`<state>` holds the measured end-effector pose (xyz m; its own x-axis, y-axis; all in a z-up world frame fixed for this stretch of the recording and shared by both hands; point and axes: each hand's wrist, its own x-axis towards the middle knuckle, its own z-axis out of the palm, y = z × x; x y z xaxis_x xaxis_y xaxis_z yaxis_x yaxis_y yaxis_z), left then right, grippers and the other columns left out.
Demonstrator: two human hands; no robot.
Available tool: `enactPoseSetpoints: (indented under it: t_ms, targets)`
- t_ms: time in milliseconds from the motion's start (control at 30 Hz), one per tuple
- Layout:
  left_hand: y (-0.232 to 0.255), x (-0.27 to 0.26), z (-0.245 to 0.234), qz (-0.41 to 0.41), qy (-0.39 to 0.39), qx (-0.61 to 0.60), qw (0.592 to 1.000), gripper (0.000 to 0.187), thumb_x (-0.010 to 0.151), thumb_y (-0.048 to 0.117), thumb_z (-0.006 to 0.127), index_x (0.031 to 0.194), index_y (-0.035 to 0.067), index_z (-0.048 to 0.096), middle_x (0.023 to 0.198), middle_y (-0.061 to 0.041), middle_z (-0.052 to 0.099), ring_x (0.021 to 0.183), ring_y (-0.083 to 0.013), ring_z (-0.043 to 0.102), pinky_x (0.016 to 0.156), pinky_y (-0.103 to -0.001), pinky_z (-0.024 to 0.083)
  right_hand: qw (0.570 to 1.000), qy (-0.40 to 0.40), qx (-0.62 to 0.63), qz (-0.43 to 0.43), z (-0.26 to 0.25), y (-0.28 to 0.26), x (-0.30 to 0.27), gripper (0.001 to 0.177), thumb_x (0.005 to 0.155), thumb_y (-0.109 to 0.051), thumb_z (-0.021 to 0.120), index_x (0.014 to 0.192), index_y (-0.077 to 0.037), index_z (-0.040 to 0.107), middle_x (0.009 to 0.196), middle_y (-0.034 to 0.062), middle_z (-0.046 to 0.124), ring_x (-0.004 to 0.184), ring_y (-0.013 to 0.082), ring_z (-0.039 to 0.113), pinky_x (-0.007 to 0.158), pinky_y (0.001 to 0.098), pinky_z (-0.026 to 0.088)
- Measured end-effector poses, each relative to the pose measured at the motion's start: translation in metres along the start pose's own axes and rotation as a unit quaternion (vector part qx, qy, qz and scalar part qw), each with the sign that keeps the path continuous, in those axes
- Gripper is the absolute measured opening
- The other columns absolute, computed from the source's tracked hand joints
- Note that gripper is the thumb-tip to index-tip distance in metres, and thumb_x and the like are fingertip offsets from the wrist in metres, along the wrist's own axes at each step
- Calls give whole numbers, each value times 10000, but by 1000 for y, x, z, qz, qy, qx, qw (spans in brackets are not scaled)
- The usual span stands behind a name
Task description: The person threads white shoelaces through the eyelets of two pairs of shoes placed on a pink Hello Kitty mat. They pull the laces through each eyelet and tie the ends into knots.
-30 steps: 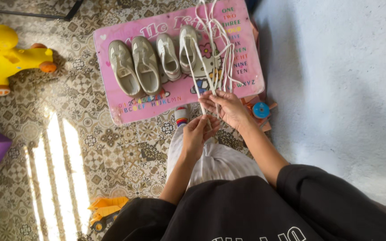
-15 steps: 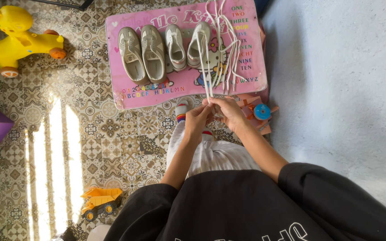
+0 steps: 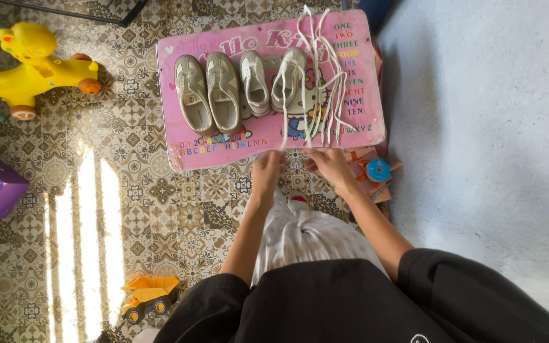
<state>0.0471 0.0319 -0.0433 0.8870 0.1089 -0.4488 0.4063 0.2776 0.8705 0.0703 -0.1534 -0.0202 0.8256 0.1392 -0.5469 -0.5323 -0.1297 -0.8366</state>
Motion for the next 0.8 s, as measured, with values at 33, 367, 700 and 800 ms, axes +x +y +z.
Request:
enactPoseSetpoints:
  t_ms: [33, 367, 700, 800]
  targets:
    - [10, 10, -7, 35, 16, 7, 999, 262, 1098, 135, 601, 971, -48, 738, 869, -126, 614, 760, -183, 493, 696, -325, 400, 997, 27, -64, -16, -5, -3, 6, 260, 1013, -242, 600, 1181, -86, 723, 810, 36, 766, 679, 136, 740, 602, 265, 610]
    - [96, 148, -74, 216, 195, 162, 943, 270, 963, 180, 758, 1020, -22, 589, 1070, -139, 716, 964, -180, 705, 764, -285, 573, 993, 50, -19, -107, -31, -31, 115, 229, 1039, -105, 606, 1209, 35, 672, 975, 116, 764, 765, 158, 752, 671, 265, 601]
    - [15, 268, -9, 228, 80, 378, 894, 400, 784, 7, 683, 1178, 7, 616, 1210, -246, 565, 1181, -426, 508, 984, -510, 448, 952, 76, -235, -180, -48, -91, 265, 269, 1015, -206, 652, 1193, -17, 725, 1074, 82, 795, 921, 112, 755, 835, 247, 592]
    - [5, 300, 9, 158, 8, 376, 913, 293, 844, 19, 631, 1134, 22, 667, 1092, -192, 653, 1075, -373, 613, 942, -464, 500, 952, 69, -297, 31, -53, -100, 298, 275, 1011, -276, 640, 1168, -73, 738, 843, 144, 785, 707, 191, 719, 643, 302, 527]
